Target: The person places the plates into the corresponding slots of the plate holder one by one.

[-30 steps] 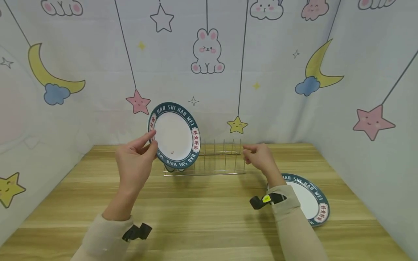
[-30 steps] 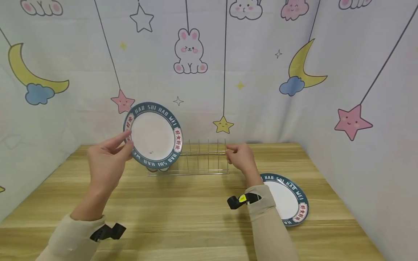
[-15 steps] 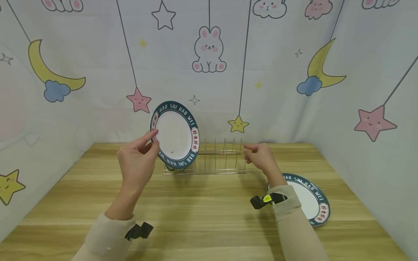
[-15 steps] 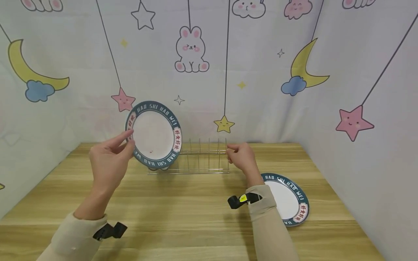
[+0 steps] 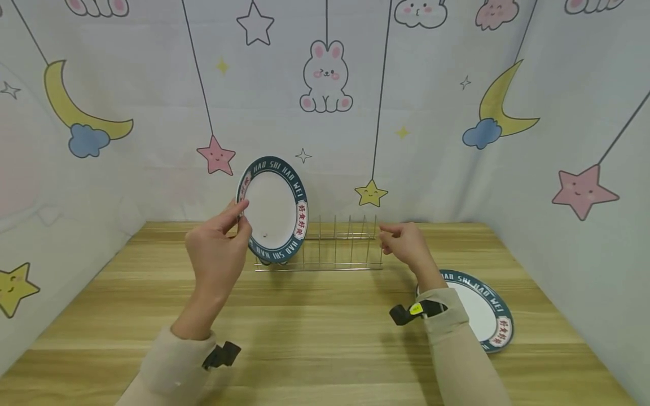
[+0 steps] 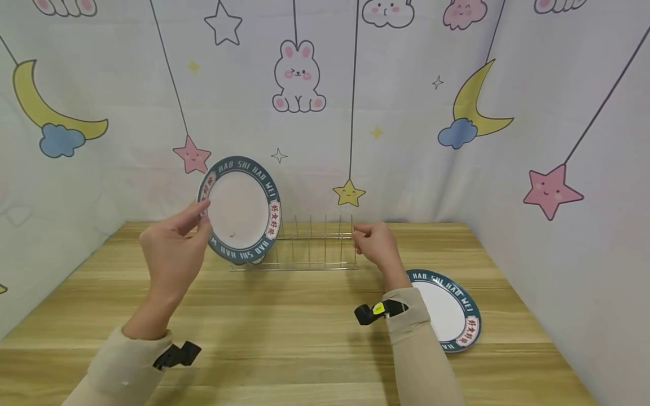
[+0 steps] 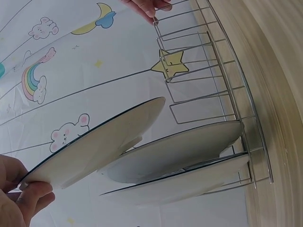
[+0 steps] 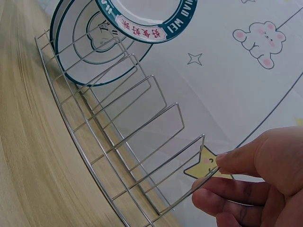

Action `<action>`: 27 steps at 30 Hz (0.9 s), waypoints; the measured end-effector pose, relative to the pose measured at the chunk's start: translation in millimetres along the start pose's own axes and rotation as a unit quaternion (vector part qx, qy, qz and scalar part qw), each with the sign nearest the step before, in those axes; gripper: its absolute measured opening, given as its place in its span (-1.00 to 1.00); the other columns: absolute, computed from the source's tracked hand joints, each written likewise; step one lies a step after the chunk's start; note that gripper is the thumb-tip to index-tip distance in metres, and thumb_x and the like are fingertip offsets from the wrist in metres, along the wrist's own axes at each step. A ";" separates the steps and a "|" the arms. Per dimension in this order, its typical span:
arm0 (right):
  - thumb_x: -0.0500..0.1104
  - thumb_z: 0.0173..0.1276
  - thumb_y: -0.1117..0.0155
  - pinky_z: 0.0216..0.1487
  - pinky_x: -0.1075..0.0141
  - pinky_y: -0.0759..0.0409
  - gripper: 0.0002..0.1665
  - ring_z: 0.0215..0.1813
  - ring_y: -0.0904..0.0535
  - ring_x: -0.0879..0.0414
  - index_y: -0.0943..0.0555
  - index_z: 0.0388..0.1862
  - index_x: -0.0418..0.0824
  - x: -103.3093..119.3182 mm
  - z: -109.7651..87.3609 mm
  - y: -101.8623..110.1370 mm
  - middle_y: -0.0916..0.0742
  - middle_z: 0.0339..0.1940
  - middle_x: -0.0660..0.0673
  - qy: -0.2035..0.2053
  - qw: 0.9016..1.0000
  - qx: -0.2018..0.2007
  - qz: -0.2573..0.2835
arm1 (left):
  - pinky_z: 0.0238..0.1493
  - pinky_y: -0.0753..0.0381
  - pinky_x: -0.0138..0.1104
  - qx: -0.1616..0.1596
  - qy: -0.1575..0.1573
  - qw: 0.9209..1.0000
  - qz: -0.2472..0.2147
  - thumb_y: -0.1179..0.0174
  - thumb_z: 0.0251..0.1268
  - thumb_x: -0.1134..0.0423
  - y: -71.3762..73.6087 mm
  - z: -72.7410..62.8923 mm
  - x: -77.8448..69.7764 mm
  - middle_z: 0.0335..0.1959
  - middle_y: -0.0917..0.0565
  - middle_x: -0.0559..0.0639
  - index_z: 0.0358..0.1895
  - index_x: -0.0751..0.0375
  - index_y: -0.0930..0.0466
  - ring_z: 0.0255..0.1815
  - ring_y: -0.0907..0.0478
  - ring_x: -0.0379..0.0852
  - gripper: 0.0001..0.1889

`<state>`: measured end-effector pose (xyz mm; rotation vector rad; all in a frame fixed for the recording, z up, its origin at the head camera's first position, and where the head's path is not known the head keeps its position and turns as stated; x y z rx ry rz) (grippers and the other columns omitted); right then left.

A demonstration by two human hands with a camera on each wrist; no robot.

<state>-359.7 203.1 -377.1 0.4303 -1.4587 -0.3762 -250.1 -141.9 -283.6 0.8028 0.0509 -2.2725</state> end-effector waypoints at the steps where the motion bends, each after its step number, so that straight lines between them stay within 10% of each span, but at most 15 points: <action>1: -0.16 0.50 -0.16 0.00 -0.07 -0.66 -0.58 -0.29 -0.70 -0.01 -0.58 0.26 -0.27 0.1 -0.1 0.1 -0.74 -0.16 -0.33 0.000 1.000 0.000 -0.001 | -0.57 -0.39 -0.77 -0.004 -0.011 1.000 0.011 -0.22 0.19 0.56 -0.1 0.4 -0.5 -0.04 -0.67 0.23 -0.06 0.38 -0.73 -0.03 -0.67 0.05 -0.74; 16: -0.15 0.50 -0.16 -0.04 -0.05 -0.67 -0.58 -0.33 -0.69 0.02 -0.58 0.26 -0.26 -1.4 1.2 0.1 -0.74 -0.15 -0.35 0.007 1.000 -0.001 -0.005 | -0.65 -0.01 -0.68 -0.065 -0.085 0.993 0.056 -0.24 0.14 0.56 -4.4 4.7 -6.0 -0.13 -0.72 0.19 -0.08 0.32 -0.75 -0.39 -0.73 0.05 -0.72; 27: -0.14 0.50 -0.17 -0.04 -0.05 -0.67 -0.58 -0.32 -0.70 0.03 -0.58 0.27 -0.23 -3.5 2.6 0.2 -0.74 -0.15 -0.33 0.003 1.000 -0.002 -0.010 | -0.67 -0.20 -0.40 -0.082 -0.110 0.985 0.107 -0.25 0.17 0.52 -13.0 4.8 -5.4 -0.19 -0.75 0.18 -0.02 0.32 -0.74 -0.65 -0.61 0.01 -0.70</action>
Point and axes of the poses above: each hand's wrist, its own z-axis towards the middle knuckle, its own y-axis out of the back of the hand, x = y × z, the point moved 4 cm from there along z, towards the middle knuckle
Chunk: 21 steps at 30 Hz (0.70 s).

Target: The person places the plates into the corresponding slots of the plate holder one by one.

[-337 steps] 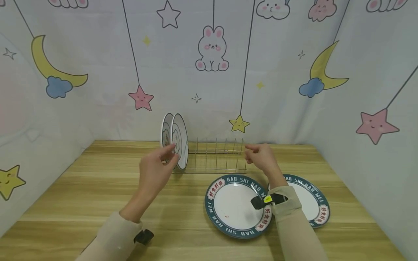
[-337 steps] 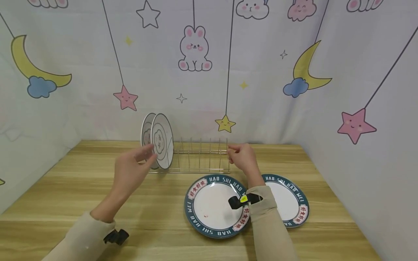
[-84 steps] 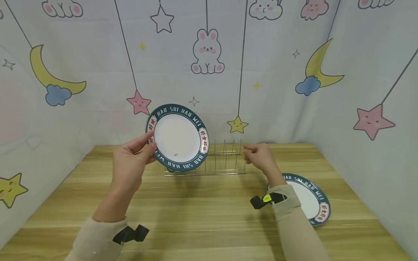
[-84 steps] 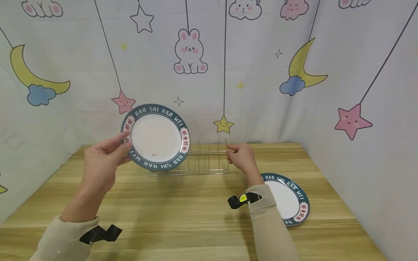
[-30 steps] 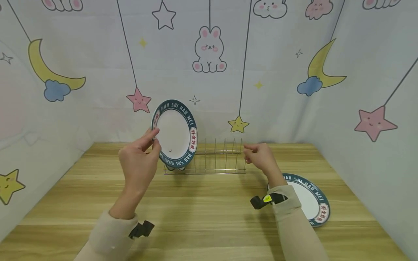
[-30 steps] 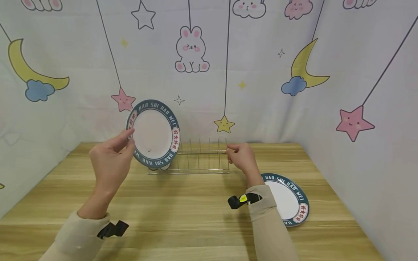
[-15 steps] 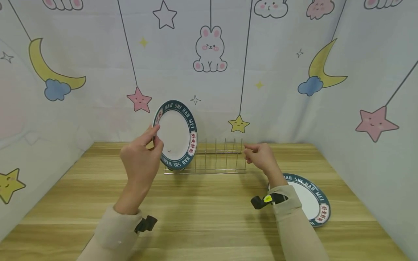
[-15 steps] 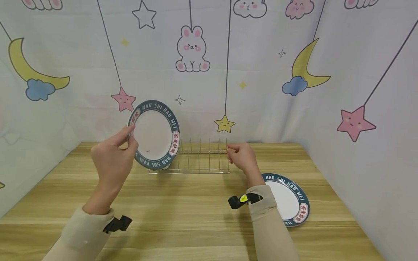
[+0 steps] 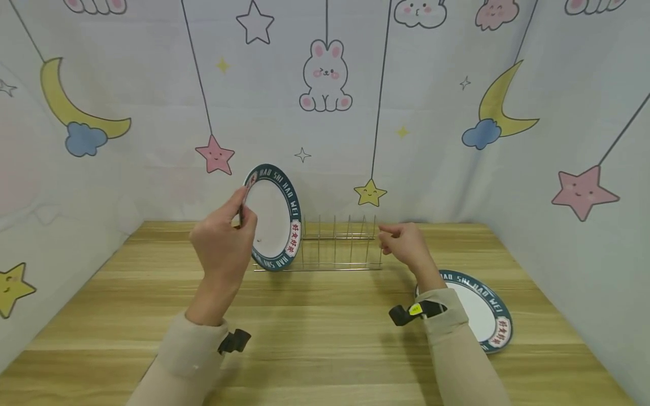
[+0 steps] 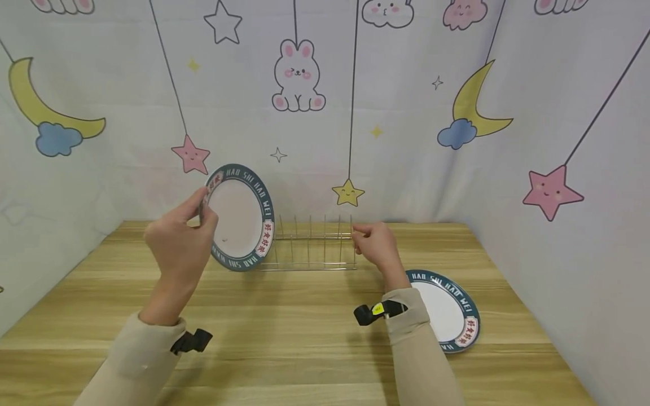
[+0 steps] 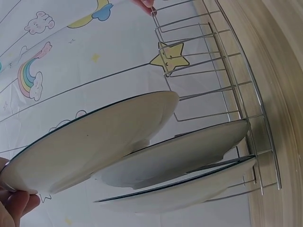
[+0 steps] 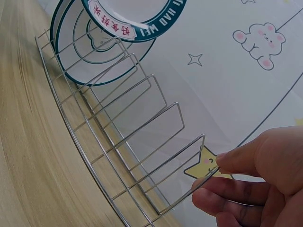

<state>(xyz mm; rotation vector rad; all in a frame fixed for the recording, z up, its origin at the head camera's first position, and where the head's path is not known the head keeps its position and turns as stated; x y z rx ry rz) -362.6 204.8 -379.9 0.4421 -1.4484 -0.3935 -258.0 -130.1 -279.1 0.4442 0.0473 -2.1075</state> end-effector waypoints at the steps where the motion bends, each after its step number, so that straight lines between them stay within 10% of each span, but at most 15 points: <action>1: -0.13 0.50 -0.17 -0.04 -0.05 -0.67 -0.58 -0.31 -0.70 0.02 -0.58 0.27 -0.23 -0.2 0.0 0.0 -0.74 -0.15 -0.32 0.000 1.000 0.000 -0.001 | -0.68 -0.19 -0.39 -0.001 -0.002 1.000 0.006 -0.25 0.17 0.52 -0.8 -0.4 -0.2 -0.21 -0.75 0.19 -0.02 0.32 -0.73 -0.66 -0.59 0.00 -0.70; 8: -0.14 0.50 -0.17 -0.02 -0.06 -0.66 -0.59 -0.28 -0.70 -0.01 -0.59 0.27 -0.22 0.3 0.6 -0.3 -0.74 -0.15 -0.32 -0.004 1.000 0.000 0.000 | -0.71 -0.18 -0.29 -0.016 -0.001 1.000 0.007 -0.21 0.15 0.51 -7.7 -1.2 -3.0 -0.31 -0.76 0.19 -0.08 0.30 -0.77 -0.73 -0.50 0.02 -0.72; 15: -0.13 0.50 -0.17 -0.09 0.01 -0.68 -0.58 -0.29 -0.70 0.01 -0.58 0.27 -0.22 0.9 1.8 -0.3 -0.74 -0.15 -0.31 -0.001 1.000 0.000 -0.006 | -0.51 -0.63 -0.13 0.019 0.018 0.999 -0.025 -0.23 0.21 0.49 -14.3 -7.3 1.5 -0.21 -0.74 0.20 -0.06 0.33 -0.75 -0.25 -0.74 0.07 -0.75; 21: -0.14 0.49 -0.17 -0.06 -0.04 -0.67 -0.57 -0.31 -0.70 0.02 -0.58 0.27 -0.24 -0.9 1.8 0.3 -0.75 -0.18 -0.30 0.007 1.000 -0.001 0.002 | -0.33 -0.74 -0.09 0.044 0.039 0.996 -0.072 -0.25 0.21 0.52 -20.7 -12.8 2.8 -0.17 -0.73 0.23 -0.03 0.36 -0.73 -0.23 -0.74 0.09 -0.74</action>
Point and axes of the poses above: each hand's wrist, its own z-axis towards the middle knuckle, its own y-axis out of the back of the hand, x = y × z, the point moved 4 cm from there along z, towards the middle knuckle
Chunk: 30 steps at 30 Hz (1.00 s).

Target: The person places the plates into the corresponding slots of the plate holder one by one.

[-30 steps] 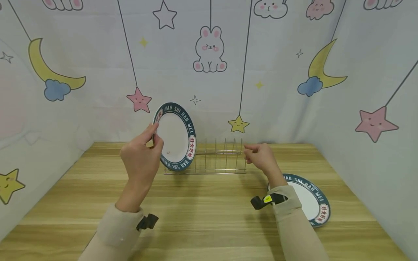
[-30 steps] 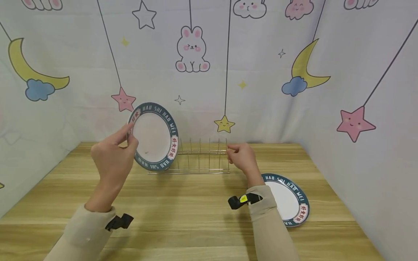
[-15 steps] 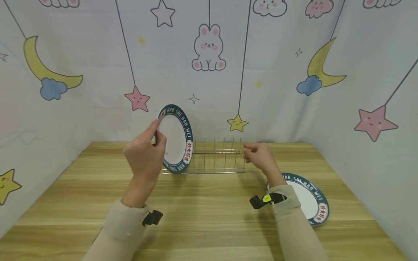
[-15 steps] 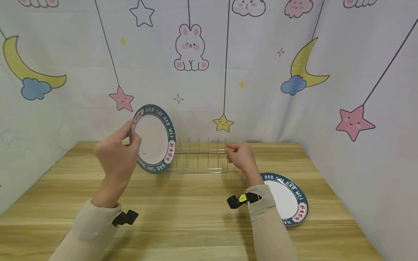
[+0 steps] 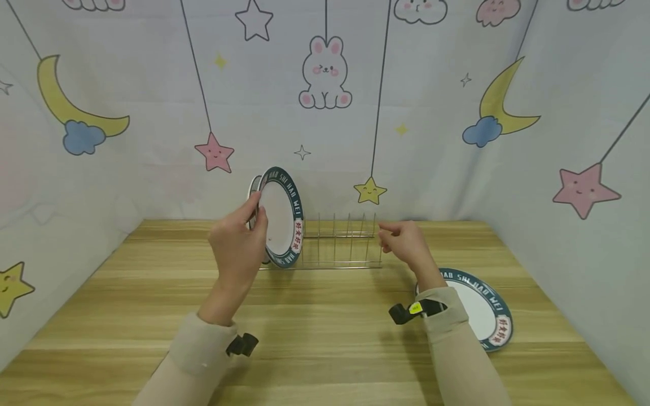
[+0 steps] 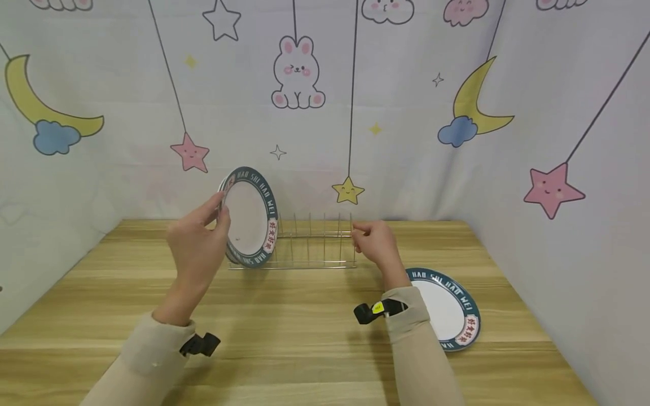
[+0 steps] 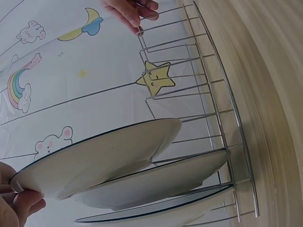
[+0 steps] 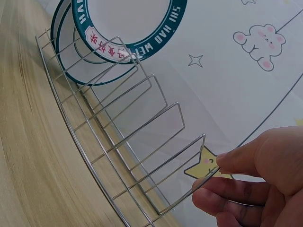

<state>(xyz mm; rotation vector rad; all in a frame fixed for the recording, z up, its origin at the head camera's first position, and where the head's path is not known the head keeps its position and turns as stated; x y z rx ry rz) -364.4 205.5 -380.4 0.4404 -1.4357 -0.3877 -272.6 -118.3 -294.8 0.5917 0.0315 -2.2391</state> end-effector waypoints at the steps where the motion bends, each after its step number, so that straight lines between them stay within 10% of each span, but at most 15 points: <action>1: -0.14 0.50 -0.17 -0.05 -0.05 -0.67 -0.57 -0.32 -0.69 0.02 -0.57 0.27 -0.24 -0.2 -0.2 0.1 -0.75 -0.17 -0.31 -0.001 1.000 0.001 0.001 | -0.32 -0.74 -0.09 0.000 0.004 1.000 -0.008 -0.26 0.20 0.53 -0.7 -0.7 0.0 -0.17 -0.73 0.24 -0.04 0.36 -0.73 -0.23 -0.74 0.10 -0.73; 23: -0.16 0.50 -0.16 -0.03 -0.08 -0.66 -0.57 -0.32 -0.69 0.02 -0.57 0.28 -0.24 3.7 -0.7 1.8 -0.75 -0.19 -0.29 0.004 1.000 -0.002 -0.004 | -0.23 -0.76 -0.17 0.075 0.022 0.996 -0.034 -0.29 0.22 0.50 -21.0 -18.9 1.4 -0.10 -0.71 0.25 0.00 0.40 -0.70 -0.16 -0.73 0.07 -0.73; 30: -0.12 0.50 -0.16 -0.37 0.27 -0.57 -0.56 -0.31 -0.69 -0.01 -0.57 0.29 -0.20 0.7 -1.7 1.1 -0.75 -0.26 -0.24 -0.002 1.000 -0.001 -0.025 | -0.16 -0.75 -0.18 0.097 0.058 0.993 -0.041 -0.32 0.19 0.50 -24.2 -22.1 3.7 -0.03 -0.69 0.25 0.03 0.38 -0.68 -0.12 -0.72 0.09 -0.69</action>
Point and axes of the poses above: each hand's wrist, its own z-axis towards the middle knuckle, its own y-axis out of the back of the hand, x = y × z, the point moved 4 cm from there along z, towards the middle knuckle
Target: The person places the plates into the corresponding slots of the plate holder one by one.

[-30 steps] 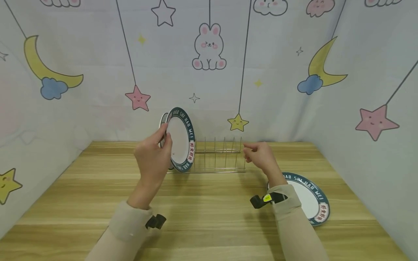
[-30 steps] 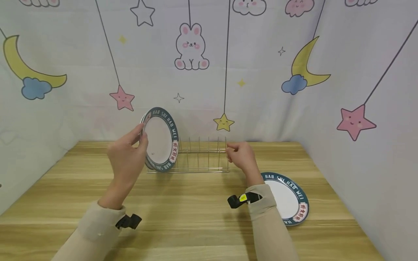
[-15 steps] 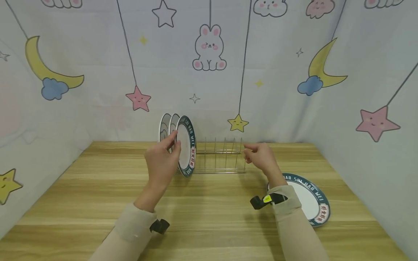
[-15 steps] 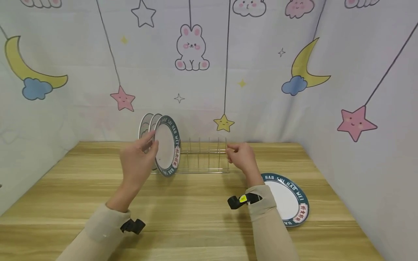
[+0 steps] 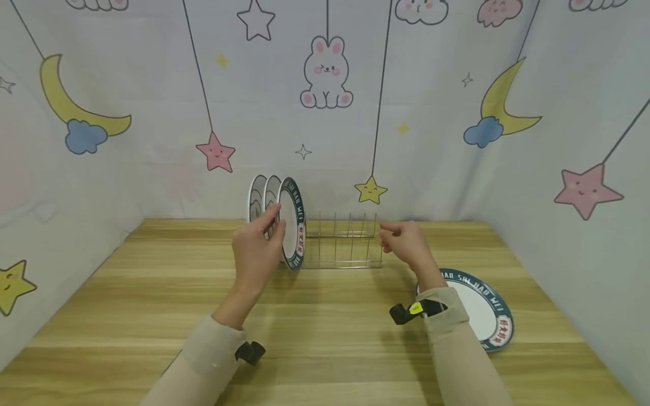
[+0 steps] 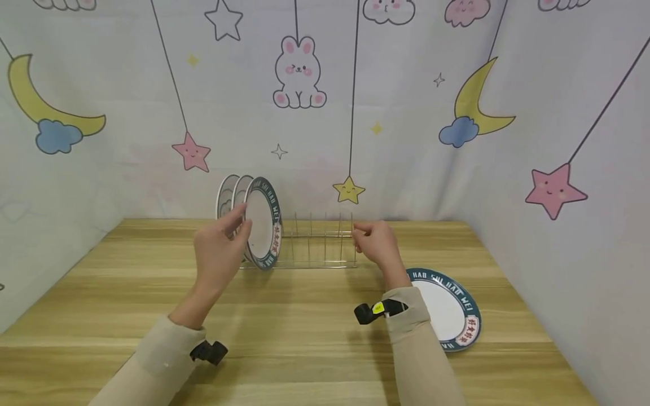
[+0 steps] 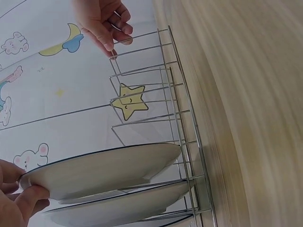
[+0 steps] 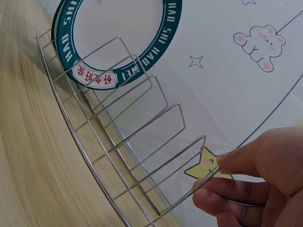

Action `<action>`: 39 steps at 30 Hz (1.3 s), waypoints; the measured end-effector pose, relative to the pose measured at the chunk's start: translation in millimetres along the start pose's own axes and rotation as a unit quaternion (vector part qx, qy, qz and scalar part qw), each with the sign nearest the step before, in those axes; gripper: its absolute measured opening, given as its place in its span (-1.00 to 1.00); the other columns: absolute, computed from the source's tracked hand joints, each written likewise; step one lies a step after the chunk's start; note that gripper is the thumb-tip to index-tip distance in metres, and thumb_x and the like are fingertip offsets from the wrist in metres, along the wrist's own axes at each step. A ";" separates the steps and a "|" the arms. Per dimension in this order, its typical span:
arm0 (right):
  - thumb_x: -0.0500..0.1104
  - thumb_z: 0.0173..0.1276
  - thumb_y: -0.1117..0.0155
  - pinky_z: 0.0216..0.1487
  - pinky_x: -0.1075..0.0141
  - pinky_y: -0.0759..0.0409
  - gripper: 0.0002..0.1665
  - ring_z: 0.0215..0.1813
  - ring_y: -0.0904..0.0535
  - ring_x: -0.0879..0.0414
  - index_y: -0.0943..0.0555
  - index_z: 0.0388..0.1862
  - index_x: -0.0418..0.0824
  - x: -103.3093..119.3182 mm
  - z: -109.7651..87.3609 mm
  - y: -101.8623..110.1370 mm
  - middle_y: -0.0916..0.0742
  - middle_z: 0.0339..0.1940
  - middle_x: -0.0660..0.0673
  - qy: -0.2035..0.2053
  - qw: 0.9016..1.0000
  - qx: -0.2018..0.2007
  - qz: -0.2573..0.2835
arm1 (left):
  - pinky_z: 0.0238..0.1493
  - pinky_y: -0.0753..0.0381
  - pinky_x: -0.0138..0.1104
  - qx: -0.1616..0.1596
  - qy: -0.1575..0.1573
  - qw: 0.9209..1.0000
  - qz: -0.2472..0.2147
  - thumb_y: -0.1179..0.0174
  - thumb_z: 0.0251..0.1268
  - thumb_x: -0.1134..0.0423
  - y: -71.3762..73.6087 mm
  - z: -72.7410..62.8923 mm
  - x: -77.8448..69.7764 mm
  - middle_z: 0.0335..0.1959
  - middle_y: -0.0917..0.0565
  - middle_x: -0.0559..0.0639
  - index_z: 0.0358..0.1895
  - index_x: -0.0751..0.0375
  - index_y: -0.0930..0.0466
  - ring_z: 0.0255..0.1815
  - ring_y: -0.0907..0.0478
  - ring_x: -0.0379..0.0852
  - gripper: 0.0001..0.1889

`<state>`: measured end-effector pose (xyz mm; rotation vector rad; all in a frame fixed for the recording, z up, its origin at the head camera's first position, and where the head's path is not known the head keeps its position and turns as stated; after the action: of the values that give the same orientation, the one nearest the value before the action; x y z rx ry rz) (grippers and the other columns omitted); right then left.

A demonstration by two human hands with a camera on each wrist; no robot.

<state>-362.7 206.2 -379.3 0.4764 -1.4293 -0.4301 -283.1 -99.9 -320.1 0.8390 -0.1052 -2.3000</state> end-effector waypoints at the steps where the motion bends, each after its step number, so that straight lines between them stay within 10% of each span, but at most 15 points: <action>1: -0.11 0.50 -0.16 -0.40 0.28 -0.54 -0.56 -0.31 -0.69 -0.02 -0.57 0.29 -0.19 -0.8 0.0 -0.3 -0.75 -0.28 -0.23 0.000 1.000 0.000 -0.001 | -0.13 -0.74 -0.19 0.003 0.005 1.000 0.000 -0.32 0.20 0.50 -0.7 -0.2 0.6 -0.02 -0.68 0.25 0.04 0.38 -0.68 -0.09 -0.71 0.10 -0.68; 39: -0.15 0.49 -0.17 -0.18 0.11 -0.69 -0.57 -0.30 -0.70 0.00 -0.58 0.28 -0.23 -1.6 5.5 0.7 -0.75 -0.20 -0.27 0.002 1.000 0.003 0.010 | 0.02 -0.65 -0.31 0.077 0.100 0.992 -0.023 -0.30 0.24 0.47 -17.3 -5.3 14.2 0.23 -0.55 0.18 0.31 0.27 -0.49 0.08 -0.64 0.06 -0.47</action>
<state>-368.3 207.4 -379.8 0.4671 -1.4310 -0.4093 -297.9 -94.7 -337.0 1.1569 -0.1777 -2.2578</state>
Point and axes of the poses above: each hand's wrist, its own z-axis towards the middle knuckle, its own y-axis out of the back of the hand, x = y × z, the point moved 4 cm from there along z, towards the middle knuckle
